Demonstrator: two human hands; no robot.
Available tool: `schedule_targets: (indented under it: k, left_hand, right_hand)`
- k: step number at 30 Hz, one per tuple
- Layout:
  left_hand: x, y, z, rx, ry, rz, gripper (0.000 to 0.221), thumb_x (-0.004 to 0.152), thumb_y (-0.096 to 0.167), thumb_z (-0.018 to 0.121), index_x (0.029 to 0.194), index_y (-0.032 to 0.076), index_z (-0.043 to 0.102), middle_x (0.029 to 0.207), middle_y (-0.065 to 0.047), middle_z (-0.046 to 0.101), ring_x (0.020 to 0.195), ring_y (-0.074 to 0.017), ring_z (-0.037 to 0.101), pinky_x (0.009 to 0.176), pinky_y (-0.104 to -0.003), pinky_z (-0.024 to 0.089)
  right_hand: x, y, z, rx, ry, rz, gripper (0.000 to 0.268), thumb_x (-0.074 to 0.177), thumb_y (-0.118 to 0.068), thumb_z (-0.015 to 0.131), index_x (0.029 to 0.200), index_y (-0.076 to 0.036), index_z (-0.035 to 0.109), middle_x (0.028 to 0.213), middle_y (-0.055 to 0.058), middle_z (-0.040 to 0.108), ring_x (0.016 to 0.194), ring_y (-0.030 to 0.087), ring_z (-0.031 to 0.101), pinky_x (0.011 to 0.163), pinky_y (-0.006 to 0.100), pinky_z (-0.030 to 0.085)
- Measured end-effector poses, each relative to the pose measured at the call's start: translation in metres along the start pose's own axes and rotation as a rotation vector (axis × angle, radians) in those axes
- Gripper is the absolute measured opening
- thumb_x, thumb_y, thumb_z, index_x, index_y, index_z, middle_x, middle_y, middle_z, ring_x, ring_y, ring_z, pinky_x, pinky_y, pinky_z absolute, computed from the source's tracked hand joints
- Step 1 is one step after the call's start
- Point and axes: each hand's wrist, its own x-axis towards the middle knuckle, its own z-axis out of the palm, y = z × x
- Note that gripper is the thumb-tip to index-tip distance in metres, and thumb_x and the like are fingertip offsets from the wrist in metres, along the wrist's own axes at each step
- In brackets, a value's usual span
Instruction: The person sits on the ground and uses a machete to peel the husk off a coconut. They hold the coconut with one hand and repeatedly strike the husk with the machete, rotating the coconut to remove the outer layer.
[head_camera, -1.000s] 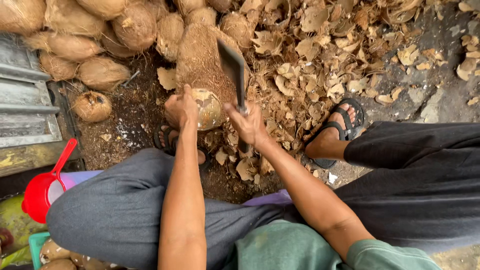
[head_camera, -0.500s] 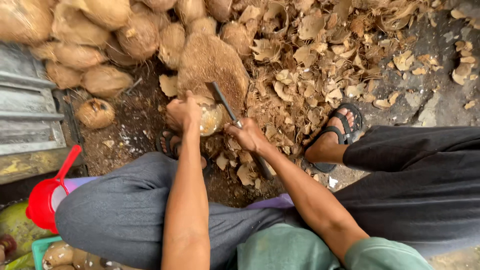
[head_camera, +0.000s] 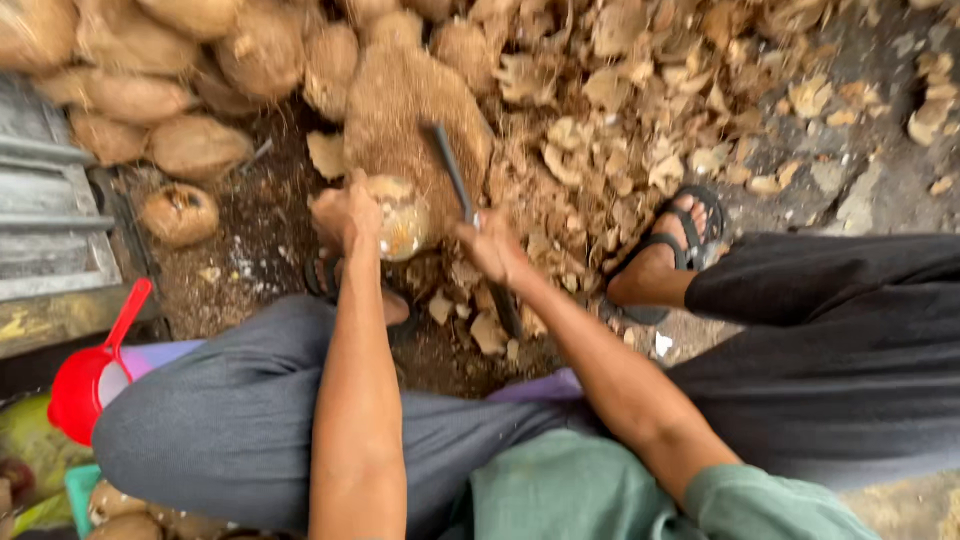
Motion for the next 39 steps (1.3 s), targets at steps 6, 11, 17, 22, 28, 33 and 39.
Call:
schedule_targets:
  k: [6, 11, 17, 22, 28, 33, 39]
  left_hand:
    - [0.019, -0.039, 0.004, -0.258, 0.165, -0.06, 0.048, 0.081, 0.052, 0.082, 0.081, 0.007, 0.069, 0.08, -0.014, 0.067, 0.081, -0.0334, 0.069, 0.08, -0.051, 0.052]
    - [-0.013, -0.052, 0.005, -0.516, 0.313, 0.004, 0.062, 0.097, 0.063, 0.064, 0.062, 0.013, 0.05, 0.057, -0.001, 0.045, 0.058, -0.0197, 0.053, 0.078, -0.044, 0.047]
    - [-0.062, -0.066, 0.018, -0.488, 0.168, 0.359, 0.112, 0.075, 0.045, 0.096, 0.161, 0.025, 0.027, 0.159, -0.022, 0.026, 0.149, -0.0419, 0.026, 0.121, -0.059, 0.021]
    - [-0.034, -0.041, 0.009, -0.527, -0.009, 0.248, 0.079, 0.064, 0.043, 0.094, 0.129, 0.012, 0.06, 0.126, -0.02, 0.06, 0.12, -0.0354, 0.057, 0.104, -0.047, 0.039]
    - [-0.024, 0.003, 0.008, -0.251, -0.063, 0.402, 0.064, 0.084, 0.055, 0.076, 0.123, 0.006, 0.062, 0.114, -0.02, 0.059, 0.104, -0.0343, 0.061, 0.093, -0.049, 0.044]
    - [0.001, 0.003, 0.028, -0.141, 0.01, 0.277, 0.041, 0.099, 0.05, 0.058, 0.1, 0.011, 0.068, 0.088, -0.011, 0.063, 0.079, -0.0261, 0.063, 0.074, -0.041, 0.046]
    - [-0.009, 0.011, 0.025, -0.157, 0.033, 0.272, 0.036, 0.1, 0.046, 0.056, 0.096, 0.012, 0.068, 0.08, -0.006, 0.061, 0.072, -0.0219, 0.062, 0.071, -0.04, 0.045]
  right_hand:
    - [-0.024, -0.04, -0.011, 0.211, -0.004, -0.248, 0.037, 0.095, -0.025, 0.064, 0.062, -0.009, 0.055, 0.044, 0.012, 0.054, 0.038, 0.02, 0.054, 0.046, 0.03, 0.053]
    - [-0.028, -0.006, 0.029, 0.106, -0.139, -0.07, 0.035, 0.098, -0.026, 0.067, 0.07, -0.01, 0.055, 0.05, 0.007, 0.049, 0.04, 0.017, 0.044, 0.047, 0.029, 0.046]
    - [-0.015, 0.023, 0.029, 0.1, -0.223, -0.04, 0.022, 0.1, -0.018, 0.059, 0.081, -0.007, 0.058, 0.056, 0.003, 0.052, 0.045, 0.015, 0.051, 0.046, 0.028, 0.049]
    - [0.013, 0.041, 0.009, 0.136, -0.143, -0.009, 0.023, 0.099, -0.022, 0.062, 0.082, -0.007, 0.057, 0.055, 0.003, 0.051, 0.043, 0.013, 0.049, 0.044, 0.027, 0.046]
    - [0.015, 0.01, -0.037, 0.282, -0.025, -0.178, 0.027, 0.101, -0.021, 0.06, 0.077, -0.008, 0.058, 0.05, 0.004, 0.053, 0.036, 0.014, 0.051, 0.038, 0.027, 0.048]
    - [0.025, 0.019, -0.025, 0.392, 0.025, -0.463, 0.032, 0.102, -0.015, 0.058, 0.07, -0.013, 0.058, 0.045, 0.004, 0.055, 0.033, 0.012, 0.051, 0.037, 0.022, 0.048]
    - [0.014, 0.024, -0.007, 0.097, -0.136, -0.197, 0.02, 0.1, -0.01, 0.06, 0.083, -0.001, 0.061, 0.06, 0.011, 0.055, 0.047, 0.019, 0.045, 0.053, 0.029, 0.049]
